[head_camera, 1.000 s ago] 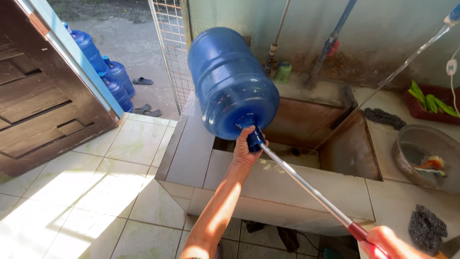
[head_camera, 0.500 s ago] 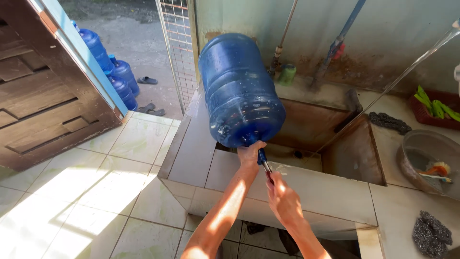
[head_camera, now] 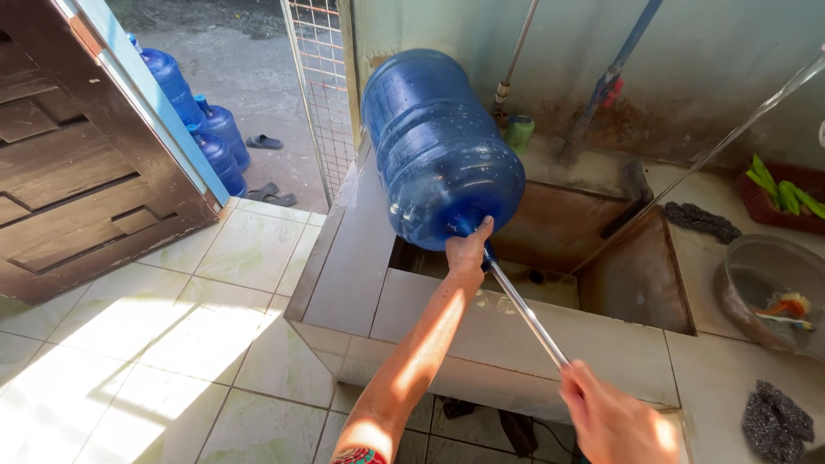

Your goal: Clean a large 20-liter blue plastic water bottle using water, a scrub, and a long-handled brush.

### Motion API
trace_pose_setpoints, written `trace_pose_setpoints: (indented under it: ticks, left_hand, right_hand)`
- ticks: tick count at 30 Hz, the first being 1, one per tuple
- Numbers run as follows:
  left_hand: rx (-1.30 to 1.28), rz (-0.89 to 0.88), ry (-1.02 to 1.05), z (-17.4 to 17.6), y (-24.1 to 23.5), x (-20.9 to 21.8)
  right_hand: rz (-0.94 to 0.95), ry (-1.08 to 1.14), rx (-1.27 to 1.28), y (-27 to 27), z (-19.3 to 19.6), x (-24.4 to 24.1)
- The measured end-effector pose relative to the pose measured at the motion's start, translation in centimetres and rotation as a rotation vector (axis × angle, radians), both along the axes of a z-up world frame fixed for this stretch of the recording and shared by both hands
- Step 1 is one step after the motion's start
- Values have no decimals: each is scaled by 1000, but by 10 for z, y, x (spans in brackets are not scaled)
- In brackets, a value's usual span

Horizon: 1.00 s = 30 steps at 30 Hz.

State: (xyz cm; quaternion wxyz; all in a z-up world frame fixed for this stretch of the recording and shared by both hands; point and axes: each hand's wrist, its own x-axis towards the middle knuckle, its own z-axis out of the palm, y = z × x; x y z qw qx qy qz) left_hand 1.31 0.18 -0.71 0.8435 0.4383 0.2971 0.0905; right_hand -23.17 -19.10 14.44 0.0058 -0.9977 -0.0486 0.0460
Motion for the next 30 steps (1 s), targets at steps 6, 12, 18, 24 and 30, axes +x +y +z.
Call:
trace_pose_setpoints:
  ticks: [6, 12, 18, 24, 30]
  left_hand:
    - [-83, -22, 18, -9, -5, -31]
    - [-169, -53, 67, -24, 23, -19]
    - [-293, -122, 164, -8, 18, -15]
    - [-288, -137, 201, -1, 8, -29]
    - [-332, -88, 114, -31, -8, -40]
  right_hand:
    - [-138, 149, 896, 81, -114, 103]
    - [139, -12, 442, 66, -31, 15]
    - [372, 108, 508, -168, -125, -34]
    - [144, 93, 374, -11, -20, 1]
    - [-59, 136, 444, 72, -97, 93]
